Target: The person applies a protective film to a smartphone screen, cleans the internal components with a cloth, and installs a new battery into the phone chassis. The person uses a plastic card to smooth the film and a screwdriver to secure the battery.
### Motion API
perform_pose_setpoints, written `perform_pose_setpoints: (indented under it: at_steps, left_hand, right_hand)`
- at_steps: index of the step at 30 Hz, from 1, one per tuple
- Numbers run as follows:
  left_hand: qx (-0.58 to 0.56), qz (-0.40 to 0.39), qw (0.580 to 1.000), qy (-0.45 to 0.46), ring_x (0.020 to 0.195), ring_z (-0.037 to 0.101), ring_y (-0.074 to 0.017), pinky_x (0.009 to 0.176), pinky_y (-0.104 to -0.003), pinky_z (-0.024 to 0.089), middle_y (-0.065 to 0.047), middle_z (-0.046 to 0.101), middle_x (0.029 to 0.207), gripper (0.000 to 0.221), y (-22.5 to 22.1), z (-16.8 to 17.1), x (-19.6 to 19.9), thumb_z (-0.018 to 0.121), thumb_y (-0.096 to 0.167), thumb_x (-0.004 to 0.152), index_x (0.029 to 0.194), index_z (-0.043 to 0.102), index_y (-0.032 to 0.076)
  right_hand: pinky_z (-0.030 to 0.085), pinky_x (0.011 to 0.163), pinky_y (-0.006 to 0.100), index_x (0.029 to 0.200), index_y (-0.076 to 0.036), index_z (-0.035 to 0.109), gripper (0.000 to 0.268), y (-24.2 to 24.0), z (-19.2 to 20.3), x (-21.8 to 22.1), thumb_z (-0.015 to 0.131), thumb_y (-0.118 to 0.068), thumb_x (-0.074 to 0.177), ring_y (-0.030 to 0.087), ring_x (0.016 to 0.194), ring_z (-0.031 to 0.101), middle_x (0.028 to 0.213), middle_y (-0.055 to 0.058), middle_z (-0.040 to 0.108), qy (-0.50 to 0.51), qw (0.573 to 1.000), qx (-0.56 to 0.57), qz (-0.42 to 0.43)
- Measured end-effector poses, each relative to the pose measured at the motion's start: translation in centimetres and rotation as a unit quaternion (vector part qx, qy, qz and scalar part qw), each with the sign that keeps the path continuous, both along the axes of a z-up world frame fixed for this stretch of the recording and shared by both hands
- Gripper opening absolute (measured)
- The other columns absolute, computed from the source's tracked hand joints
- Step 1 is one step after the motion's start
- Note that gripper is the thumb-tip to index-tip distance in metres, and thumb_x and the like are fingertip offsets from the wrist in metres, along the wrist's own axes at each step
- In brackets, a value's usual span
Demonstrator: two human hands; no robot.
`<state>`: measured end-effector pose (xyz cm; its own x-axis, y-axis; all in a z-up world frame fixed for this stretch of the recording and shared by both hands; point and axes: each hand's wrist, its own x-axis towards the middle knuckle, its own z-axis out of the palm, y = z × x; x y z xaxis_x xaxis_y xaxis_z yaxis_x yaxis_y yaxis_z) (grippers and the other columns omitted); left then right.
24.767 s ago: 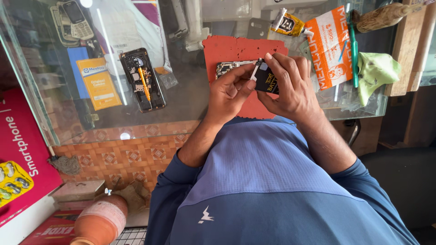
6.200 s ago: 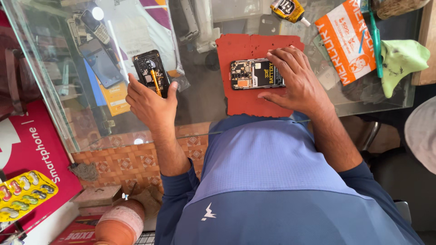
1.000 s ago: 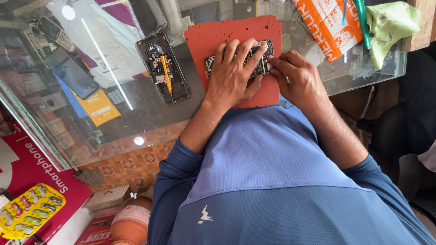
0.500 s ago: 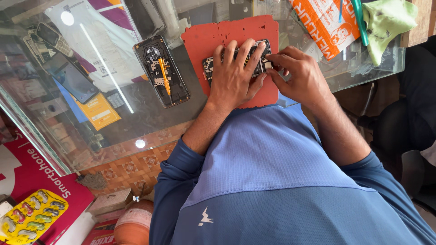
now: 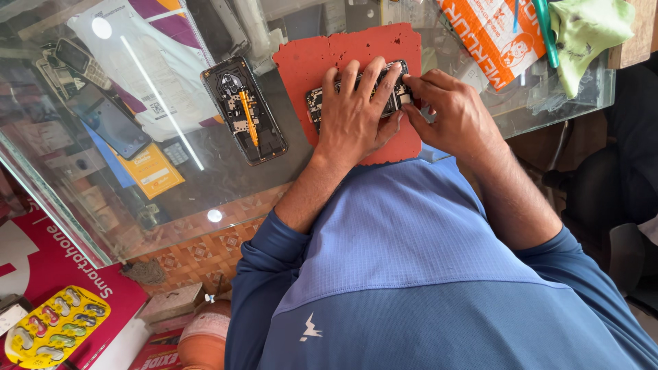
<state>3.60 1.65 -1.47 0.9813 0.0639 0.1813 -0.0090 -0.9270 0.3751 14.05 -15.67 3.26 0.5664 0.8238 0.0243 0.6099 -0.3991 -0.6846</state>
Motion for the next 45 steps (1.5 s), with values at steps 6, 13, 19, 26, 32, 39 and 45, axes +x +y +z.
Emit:
perform_pose_setpoints:
  at_steps: [6, 13, 19, 26, 32, 39, 45]
  left_hand:
    - [-0.018, -0.001, 1.0, -0.002, 0.126, 0.047, -0.0317, 0.109, -0.056, 0.036, -0.007, 0.051, 0.141, 0.074, 0.2, 0.6, 0.4, 0.079, 0.044, 0.085, 0.147, 0.052, 0.015]
    - [-0.077, 0.01, 0.997, -0.022, 0.124, 0.047, -0.0316, 0.107, -0.057, 0.034, -0.006, 0.052, 0.138, 0.067, 0.4, 1.6, 0.4, 0.08, 0.039, 0.084, 0.141, 0.056, 0.014]
    - [-0.077, 0.039, 0.994, -0.06, 0.122, 0.049, -0.0291, 0.105, -0.054, 0.036, -0.003, 0.056, 0.132, 0.052, -0.2, 1.1, 0.7, 0.078, 0.043, 0.092, 0.134, 0.063, 0.016]
    - [-0.034, 0.056, 0.996, -0.055, 0.118, 0.052, -0.0269, 0.1, -0.054, 0.038, 0.0, 0.059, 0.126, 0.049, -0.5, 0.8, 1.2, 0.074, 0.049, 0.091, 0.128, 0.067, 0.018]
    - [0.002, 0.057, 0.996, -0.064, 0.117, 0.051, -0.0294, 0.098, -0.055, 0.039, -0.002, 0.059, 0.126, 0.049, -0.7, 0.8, 1.1, 0.068, 0.056, 0.098, 0.127, 0.067, 0.017]
    - [0.01, 0.049, 0.996, -0.075, 0.117, 0.051, -0.0298, 0.097, -0.055, 0.039, -0.002, 0.06, 0.127, 0.048, -0.6, 0.6, 0.9, 0.069, 0.054, 0.096, 0.128, 0.068, 0.018]
    - [0.005, 0.048, 0.995, -0.085, 0.117, 0.052, -0.0301, 0.098, -0.054, 0.039, -0.003, 0.06, 0.128, 0.048, -0.6, 0.6, 0.7, 0.07, 0.052, 0.097, 0.129, 0.066, 0.018]
  right_hand:
    - [0.057, 0.073, 0.04, 0.137, 0.003, 0.064, 0.055, 0.5, 1.0, 0.6, 0.074, -0.001, 0.084, 0.03, 0.081, 0.069, 0.094, 0.015, 0.064, 0.011, 1.0, -0.02, 0.018]
    - [0.056, 0.073, 0.041, 0.137, 0.002, 0.063, 0.053, 1.3, 1.4, 0.4, 0.071, 0.0, 0.085, 0.032, 0.083, 0.07, 0.098, 0.017, 0.065, 0.048, 0.998, -0.044, -0.005]
    - [0.056, 0.072, 0.04, 0.141, 0.002, 0.062, 0.053, 0.5, 0.9, 1.6, 0.067, 0.001, 0.089, 0.03, 0.081, 0.069, 0.098, 0.016, 0.065, 0.066, 0.997, -0.019, 0.031]
    - [0.056, 0.066, 0.038, 0.138, 0.003, 0.062, 0.051, 0.0, 1.0, 1.7, 0.071, -0.003, 0.088, 0.029, 0.076, 0.068, 0.093, 0.015, 0.065, 0.073, 0.996, -0.027, 0.031]
    - [0.057, 0.069, 0.033, 0.135, 0.004, 0.066, 0.039, -2.1, 1.0, 2.4, 0.075, -0.003, 0.098, 0.021, 0.082, 0.071, 0.096, 0.013, 0.067, 0.015, 0.997, 0.057, -0.048]
    - [0.057, 0.072, 0.026, 0.117, 0.007, 0.073, 0.013, -5.7, 0.5, 5.1, 0.074, 0.005, 0.104, 0.015, 0.084, 0.071, 0.096, 0.011, 0.07, -0.037, 0.979, 0.116, -0.161]
    - [0.056, 0.072, 0.024, 0.115, 0.007, 0.073, 0.011, -6.7, -0.1, 5.6, 0.072, 0.007, 0.104, 0.013, 0.079, 0.07, 0.093, 0.012, 0.071, -0.045, 0.974, 0.127, -0.18]
